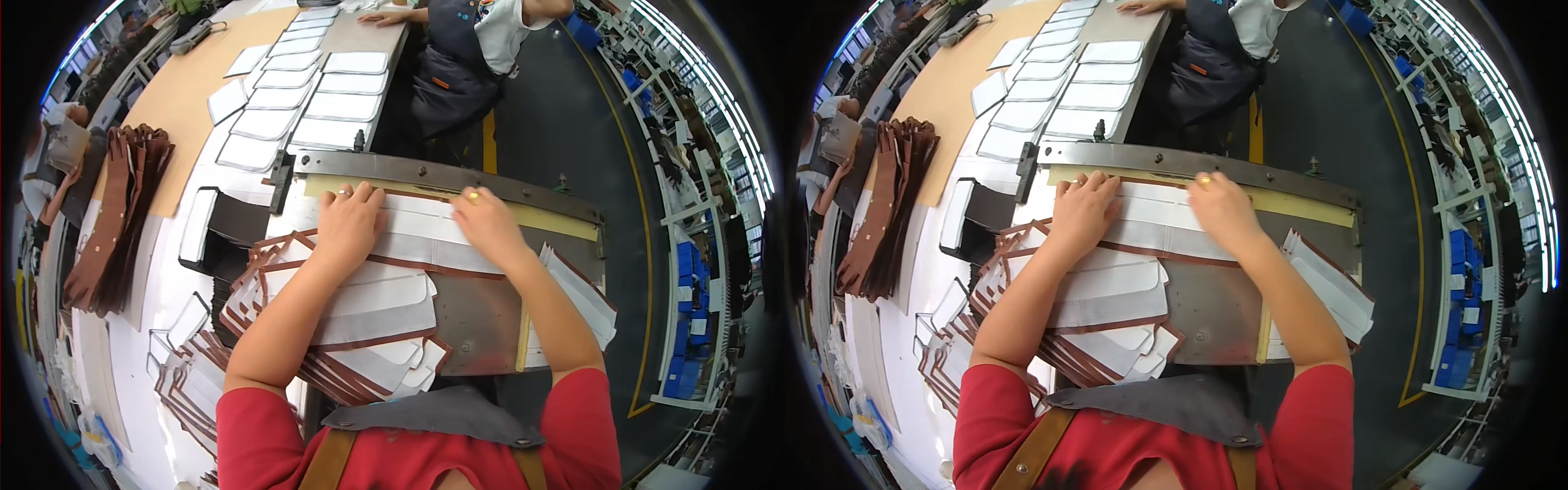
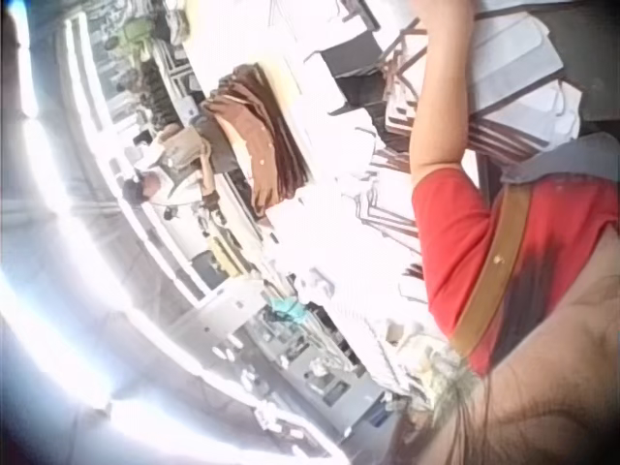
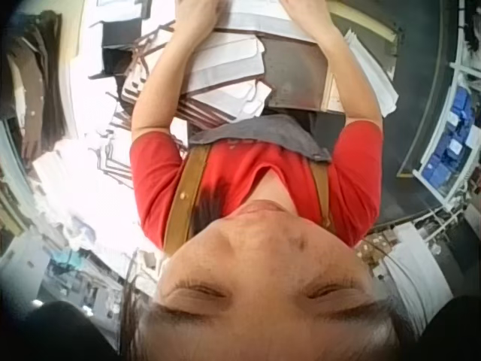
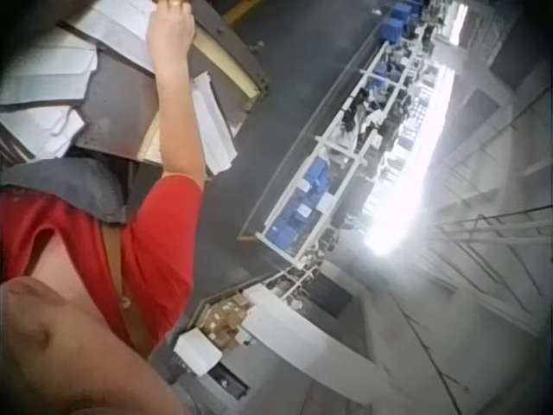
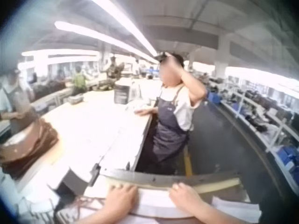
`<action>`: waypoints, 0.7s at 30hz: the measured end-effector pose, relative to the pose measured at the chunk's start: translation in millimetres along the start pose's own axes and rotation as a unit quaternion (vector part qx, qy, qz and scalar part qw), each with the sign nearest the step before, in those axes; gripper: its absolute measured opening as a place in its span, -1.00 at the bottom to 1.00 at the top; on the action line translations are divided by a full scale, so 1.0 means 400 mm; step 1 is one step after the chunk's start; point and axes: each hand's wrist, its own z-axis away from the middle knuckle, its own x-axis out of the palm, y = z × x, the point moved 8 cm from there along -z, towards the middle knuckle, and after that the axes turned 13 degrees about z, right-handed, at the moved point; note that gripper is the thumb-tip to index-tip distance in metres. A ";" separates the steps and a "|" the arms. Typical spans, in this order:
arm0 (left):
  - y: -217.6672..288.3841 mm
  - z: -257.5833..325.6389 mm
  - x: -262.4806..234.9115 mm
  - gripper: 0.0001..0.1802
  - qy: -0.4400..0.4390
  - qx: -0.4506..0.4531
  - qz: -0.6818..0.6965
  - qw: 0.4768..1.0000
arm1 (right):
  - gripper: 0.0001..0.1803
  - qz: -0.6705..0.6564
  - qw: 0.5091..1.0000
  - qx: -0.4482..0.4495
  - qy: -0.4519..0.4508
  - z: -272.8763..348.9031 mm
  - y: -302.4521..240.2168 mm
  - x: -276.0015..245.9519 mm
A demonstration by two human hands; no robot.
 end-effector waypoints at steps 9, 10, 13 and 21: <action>0.001 -0.004 0.009 -0.62 0.003 0.004 0.039 0.999 | -0.78 -0.057 0.993 0.101 0.021 0.114 0.123 -0.020; -0.001 -0.007 0.010 -0.60 0.000 0.001 0.049 0.999 | -0.76 -0.076 0.990 0.115 0.006 0.106 0.133 -0.016; -0.020 -0.006 0.008 -0.53 0.022 -0.016 0.088 0.996 | -0.73 -0.122 0.984 0.124 -0.045 0.064 0.115 0.002; -0.109 -0.027 0.055 -0.45 0.009 -0.164 0.477 0.864 | -0.79 -0.323 0.917 0.192 -0.136 0.098 0.118 0.017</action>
